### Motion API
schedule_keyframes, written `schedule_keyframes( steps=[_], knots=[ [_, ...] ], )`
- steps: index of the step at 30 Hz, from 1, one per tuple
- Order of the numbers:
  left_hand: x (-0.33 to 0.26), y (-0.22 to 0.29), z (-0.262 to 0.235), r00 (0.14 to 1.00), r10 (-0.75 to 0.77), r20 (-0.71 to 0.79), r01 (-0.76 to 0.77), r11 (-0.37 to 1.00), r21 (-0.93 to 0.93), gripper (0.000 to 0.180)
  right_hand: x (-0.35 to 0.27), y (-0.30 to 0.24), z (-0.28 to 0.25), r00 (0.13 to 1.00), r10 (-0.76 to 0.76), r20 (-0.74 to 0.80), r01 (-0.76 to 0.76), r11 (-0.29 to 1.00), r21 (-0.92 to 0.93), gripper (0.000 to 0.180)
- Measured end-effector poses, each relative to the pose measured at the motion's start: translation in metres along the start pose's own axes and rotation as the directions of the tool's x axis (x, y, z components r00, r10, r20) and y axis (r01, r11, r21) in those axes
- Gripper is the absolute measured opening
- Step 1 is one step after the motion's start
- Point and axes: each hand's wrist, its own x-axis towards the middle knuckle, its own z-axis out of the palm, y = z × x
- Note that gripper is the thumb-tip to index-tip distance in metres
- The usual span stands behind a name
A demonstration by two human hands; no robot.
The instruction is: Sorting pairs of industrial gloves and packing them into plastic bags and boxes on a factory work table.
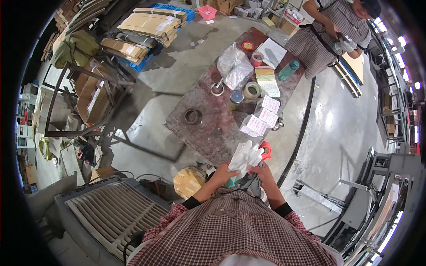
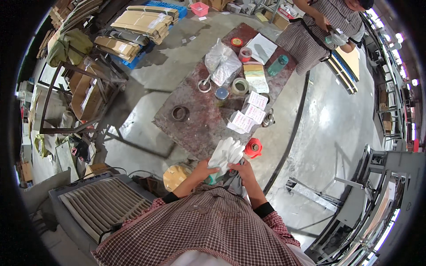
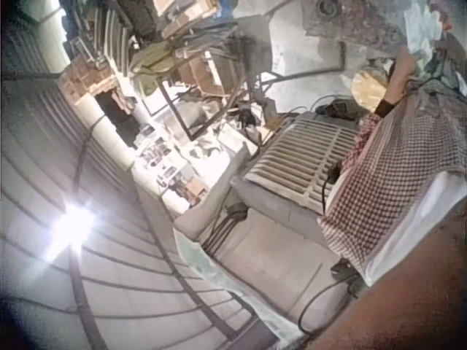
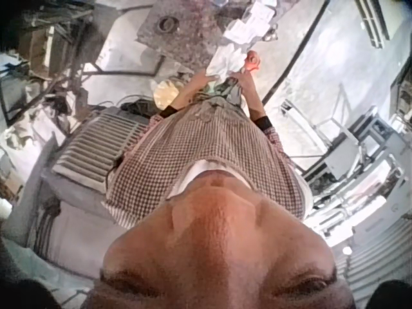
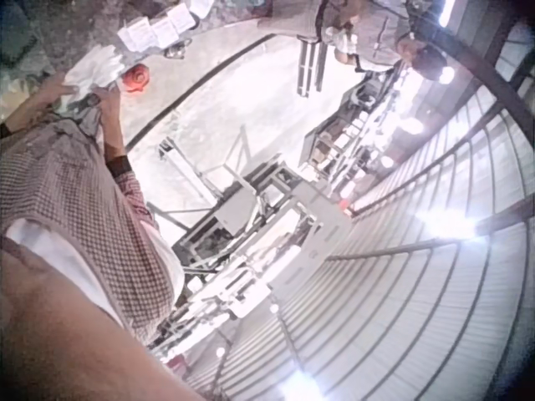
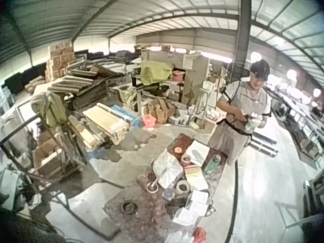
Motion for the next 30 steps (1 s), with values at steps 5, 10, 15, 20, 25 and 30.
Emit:
schedule_keyframes(
  steps=[5,10,15,20,25,30],
  knots=[
    [0.002,-0.005,-0.004,0.999,-0.005,0.054,0.008,0.998,-0.057,0.057,0.008,0.005,-0.005,0.999,0.035,0.014,-0.034,0.999,-0.040,0.030],
    [-0.003,-0.002,-0.003,0.999,0.026,0.029,-0.026,1.000,0.005,0.051,0.016,0.000,-0.005,0.995,0.053,0.087,-0.049,0.998,-0.042,0.036],
    [-0.013,-0.019,0.005,0.974,0.109,-0.199,-0.153,0.964,-0.219,0.046,0.035,0.019,-0.009,0.950,0.059,0.305,-0.004,0.984,-0.179,0.040],
    [-0.039,-0.019,-0.030,0.853,0.175,-0.492,-0.133,0.984,0.119,0.040,0.045,0.027,0.039,0.884,0.207,0.419,0.006,0.891,-0.454,0.044],
    [-0.071,0.049,-0.094,0.752,-0.080,-0.654,-0.426,0.697,-0.576,0.038,0.087,-0.003,0.067,0.922,-0.105,0.372,0.091,0.994,0.055,0.022],
    [-0.050,0.052,-0.189,0.836,-0.059,-0.546,-0.278,0.812,-0.514,0.039,0.151,-0.007,0.074,0.969,0.038,0.246,-0.072,0.989,0.131,0.020]
  ],
)
